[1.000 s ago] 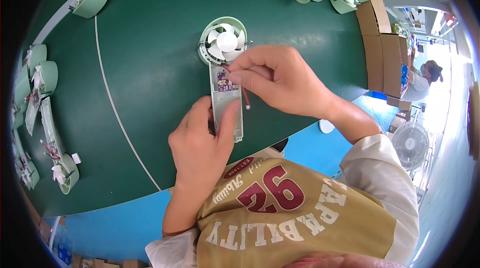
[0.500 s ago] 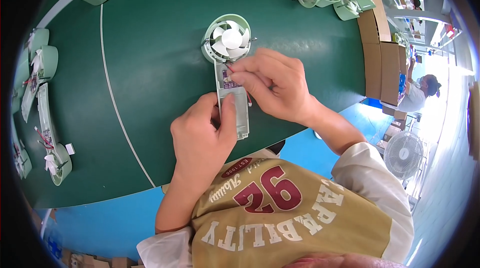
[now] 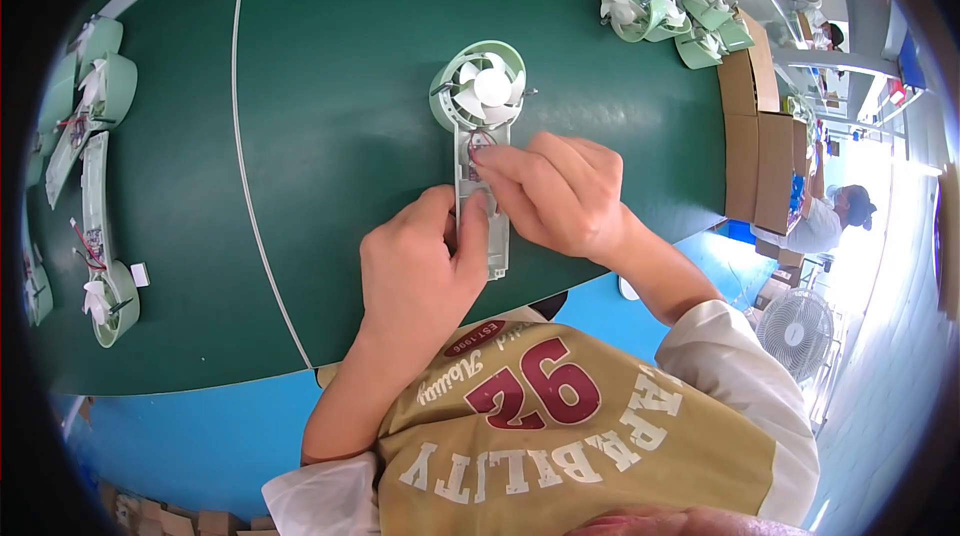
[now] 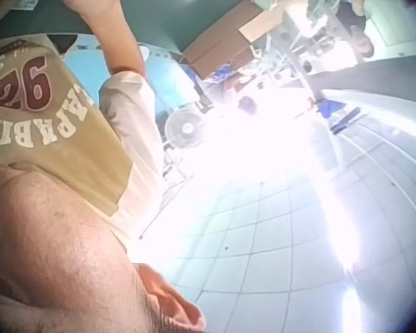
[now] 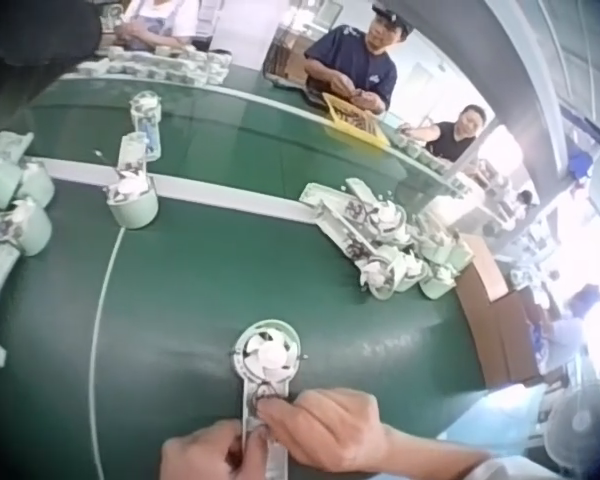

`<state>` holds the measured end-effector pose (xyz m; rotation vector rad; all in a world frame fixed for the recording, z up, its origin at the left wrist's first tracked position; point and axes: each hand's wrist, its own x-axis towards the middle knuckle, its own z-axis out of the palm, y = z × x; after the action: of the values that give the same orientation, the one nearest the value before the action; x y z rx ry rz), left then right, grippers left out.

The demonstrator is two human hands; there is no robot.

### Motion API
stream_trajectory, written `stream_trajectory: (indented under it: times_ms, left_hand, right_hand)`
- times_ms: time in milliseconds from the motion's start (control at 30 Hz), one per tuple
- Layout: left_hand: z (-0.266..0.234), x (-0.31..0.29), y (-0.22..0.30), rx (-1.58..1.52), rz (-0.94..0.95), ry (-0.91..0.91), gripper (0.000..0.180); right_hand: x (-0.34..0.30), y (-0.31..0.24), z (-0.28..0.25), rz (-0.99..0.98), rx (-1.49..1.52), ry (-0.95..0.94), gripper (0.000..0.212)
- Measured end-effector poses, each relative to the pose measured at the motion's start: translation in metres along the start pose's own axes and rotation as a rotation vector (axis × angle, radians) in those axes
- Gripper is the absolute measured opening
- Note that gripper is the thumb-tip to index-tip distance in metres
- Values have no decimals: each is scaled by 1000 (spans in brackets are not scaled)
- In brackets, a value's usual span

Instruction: The person assembles handheld fans by connecting battery wires to circuit boards, inserting batteries into the fan handles by hand, and placing the assembled units onto the work table and overhead rack.

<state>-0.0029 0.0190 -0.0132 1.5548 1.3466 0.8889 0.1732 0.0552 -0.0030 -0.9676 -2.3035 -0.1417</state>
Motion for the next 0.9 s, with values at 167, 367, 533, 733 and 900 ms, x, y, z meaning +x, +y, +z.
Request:
stream_trajectory:
  times_ms: [167, 367, 533, 733, 900]
  left_hand:
    - [3, -1, -9, 21, 56, 42, 16]
    - [-4, -3, -1, 54, 68, 25, 22]
    - [-6, 0, -10, 61, 56, -45, 21]
    - [-4, 6, -3, 54, 79, -38, 20]
    - [-34, 10, 21, 301, 54, -233, 37]
  right_hand:
    - [3, 4, 1, -62, 38, -28, 21]
    - [9, 0, -5, -101, 54, -93, 21]
    - [16, -15, -16, -54, 30, -208, 25]
    - [11, -17, -16, 50, 23, -252, 28]
    - [11, -13, -40, 227, 177, -133, 22]
